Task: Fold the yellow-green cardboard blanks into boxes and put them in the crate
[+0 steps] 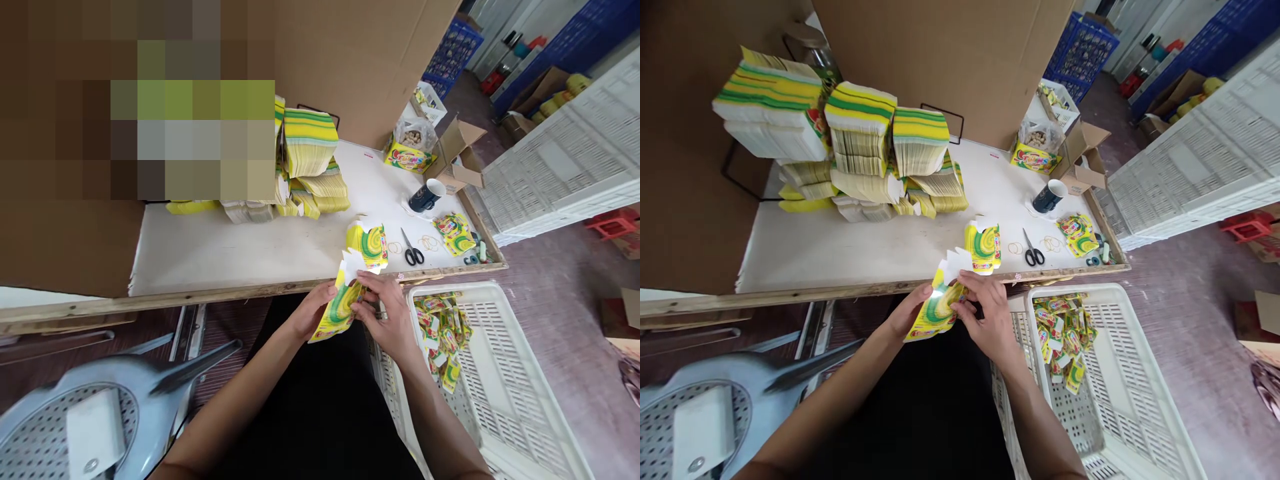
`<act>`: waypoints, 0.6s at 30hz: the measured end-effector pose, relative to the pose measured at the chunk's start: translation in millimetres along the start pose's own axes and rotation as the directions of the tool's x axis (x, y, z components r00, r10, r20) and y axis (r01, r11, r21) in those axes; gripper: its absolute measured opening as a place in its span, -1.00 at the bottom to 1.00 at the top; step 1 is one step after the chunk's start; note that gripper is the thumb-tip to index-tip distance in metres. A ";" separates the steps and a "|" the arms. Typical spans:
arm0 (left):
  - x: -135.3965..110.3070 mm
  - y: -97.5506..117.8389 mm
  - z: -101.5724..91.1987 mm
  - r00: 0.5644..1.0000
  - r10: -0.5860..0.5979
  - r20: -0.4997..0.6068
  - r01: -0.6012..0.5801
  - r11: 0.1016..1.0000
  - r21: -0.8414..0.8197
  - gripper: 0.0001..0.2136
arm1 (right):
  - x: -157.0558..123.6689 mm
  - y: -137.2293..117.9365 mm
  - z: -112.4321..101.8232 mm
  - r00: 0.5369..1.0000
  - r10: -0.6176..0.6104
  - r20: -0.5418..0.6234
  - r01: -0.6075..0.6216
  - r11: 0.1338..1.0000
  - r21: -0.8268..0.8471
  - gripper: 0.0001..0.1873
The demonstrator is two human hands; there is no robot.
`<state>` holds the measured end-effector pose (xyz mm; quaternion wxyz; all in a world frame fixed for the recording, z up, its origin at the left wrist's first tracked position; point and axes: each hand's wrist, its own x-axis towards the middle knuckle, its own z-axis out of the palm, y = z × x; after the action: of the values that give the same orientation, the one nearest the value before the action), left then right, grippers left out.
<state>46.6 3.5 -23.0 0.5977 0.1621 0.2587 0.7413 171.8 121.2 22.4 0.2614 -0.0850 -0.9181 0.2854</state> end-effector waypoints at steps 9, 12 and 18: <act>-4.4 0.5 -1.8 1.000 -0.004 -0.010 0.004 0.999 0.040 -0.50 | 3.5 -1.5 6.8 0.996 0.087 0.030 -0.088 0.995 0.043 -0.81; -4.5 0.0 -1.6 1.000 0.008 -0.025 -0.006 0.998 0.055 -0.55 | 5.5 -0.7 4.2 0.992 0.091 0.086 -0.096 0.994 0.051 -0.83; -4.5 -1.3 -5.6 0.992 0.008 -0.123 0.003 0.996 0.085 -0.52 | 2.0 4.3 1.3 0.993 0.074 0.087 -0.077 0.996 0.033 -0.69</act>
<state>45.7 -1.8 -28.0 0.5723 0.1416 0.3261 0.7390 169.5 124.7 19.9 0.2120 -0.1027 -0.9193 0.3152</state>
